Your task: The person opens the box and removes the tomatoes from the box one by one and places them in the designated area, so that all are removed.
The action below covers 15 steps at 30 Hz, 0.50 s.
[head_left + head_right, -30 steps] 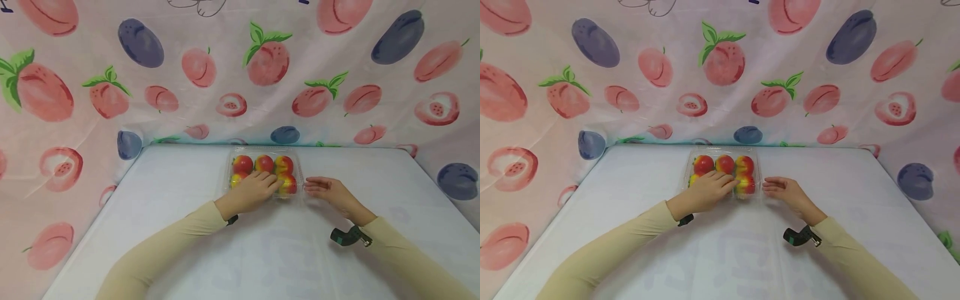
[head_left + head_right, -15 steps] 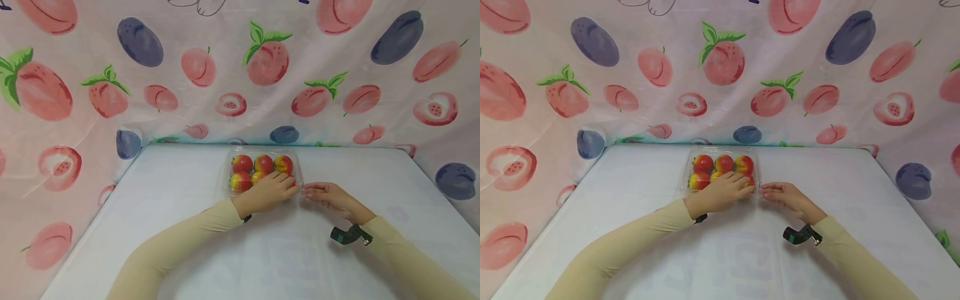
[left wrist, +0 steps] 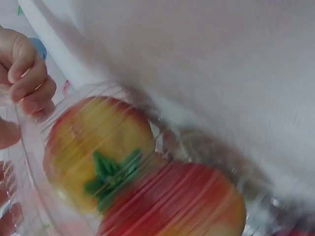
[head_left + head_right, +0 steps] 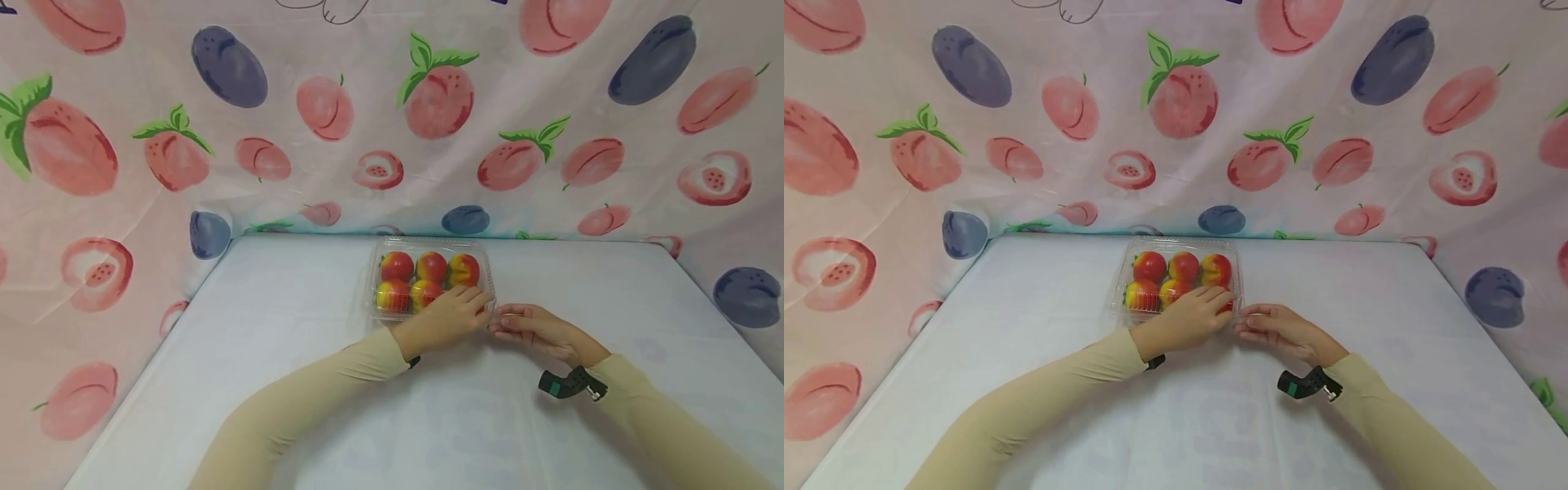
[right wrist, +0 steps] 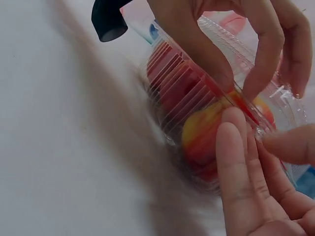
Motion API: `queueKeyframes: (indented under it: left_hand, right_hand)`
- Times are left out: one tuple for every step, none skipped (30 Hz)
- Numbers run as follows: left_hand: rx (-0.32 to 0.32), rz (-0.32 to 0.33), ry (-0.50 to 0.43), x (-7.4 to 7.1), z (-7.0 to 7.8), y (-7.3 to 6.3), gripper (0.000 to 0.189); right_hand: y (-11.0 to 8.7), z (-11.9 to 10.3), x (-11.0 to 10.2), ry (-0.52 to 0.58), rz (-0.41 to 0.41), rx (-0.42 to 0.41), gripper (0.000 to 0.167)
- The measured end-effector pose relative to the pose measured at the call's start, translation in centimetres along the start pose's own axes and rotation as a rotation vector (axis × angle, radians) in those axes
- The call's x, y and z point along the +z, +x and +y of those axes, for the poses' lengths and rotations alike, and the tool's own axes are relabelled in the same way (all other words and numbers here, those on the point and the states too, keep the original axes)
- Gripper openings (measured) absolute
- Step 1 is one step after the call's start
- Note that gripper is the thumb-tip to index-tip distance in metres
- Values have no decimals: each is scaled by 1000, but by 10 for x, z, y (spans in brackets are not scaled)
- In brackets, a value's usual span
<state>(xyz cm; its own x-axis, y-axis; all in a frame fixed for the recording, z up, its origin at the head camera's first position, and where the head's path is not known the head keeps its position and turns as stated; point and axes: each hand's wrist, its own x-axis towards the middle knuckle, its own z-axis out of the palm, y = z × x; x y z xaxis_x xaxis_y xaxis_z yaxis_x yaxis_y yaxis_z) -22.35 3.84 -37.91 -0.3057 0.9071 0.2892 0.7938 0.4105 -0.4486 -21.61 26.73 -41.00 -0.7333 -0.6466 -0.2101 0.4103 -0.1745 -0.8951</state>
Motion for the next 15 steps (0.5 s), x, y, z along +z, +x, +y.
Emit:
queueKeyframes:
  left_hand:
    - [1, 10, 1, 0, 1, 0, 30]
    - [3, 23, 7, 1, 2, 0, 28]
    - [4, 32, 12, 1, 2, 0, 27]
    - [4, 38, 21, 1, 3, 0, 25]
    - [3, 42, 26, 1, 3, 0, 25]
    - [1, 43, 28, 0, 4, -1, 24]
    - [-2, 45, 30, 0, 5, -1, 24]
    - [-4, 51, 36, 0, 5, -1, 22]
    - [-5, 57, 43, 0, 6, -1, 22]
    - [-5, 65, 52, 0, 7, -1, 21]
    - [-4, 78, 62, 1, 8, -2, 20]
    - [-2, 91, 76, 2, 9, -2, 19]
    - [1, 104, 94, 3, 10, -2, 18]
    - [4, 116, 117, 4, 11, -2, 17]
    - [5, 124, 134, 5, 12, -2, 16]
  right_hand:
    - [1, 1, 1, 9, -24, -9, 23]
    - [2, 2, 2, 15, -41, -19, 24]
    - [3, 3, 3, 24, -53, -28, 25]
    - [4, 4, 4, 32, -59, -35, 25]
    - [5, 5, 5, 45, -57, -41, 24]
    - [6, 5, 5, 59, -52, -47, 23]
    - [6, 6, 6, 76, -47, -50, 23]
    - [6, 6, 6, 88, -44, -55, 24]
    - [7, 7, 6, 100, -44, -59, 24]
    - [7, 7, 6, 107, -47, -64, 25]
    - [7, 7, 6, 113, -52, -71, 26]
    - [7, 7, 7, 115, -56, -79, 27]
    - [7, 7, 7, 115, -57, -84, 28]
    - [7, 8, 8, 113, -60, -91, 29]
    - [7, 8, 9, 112, -58, -98, 30]
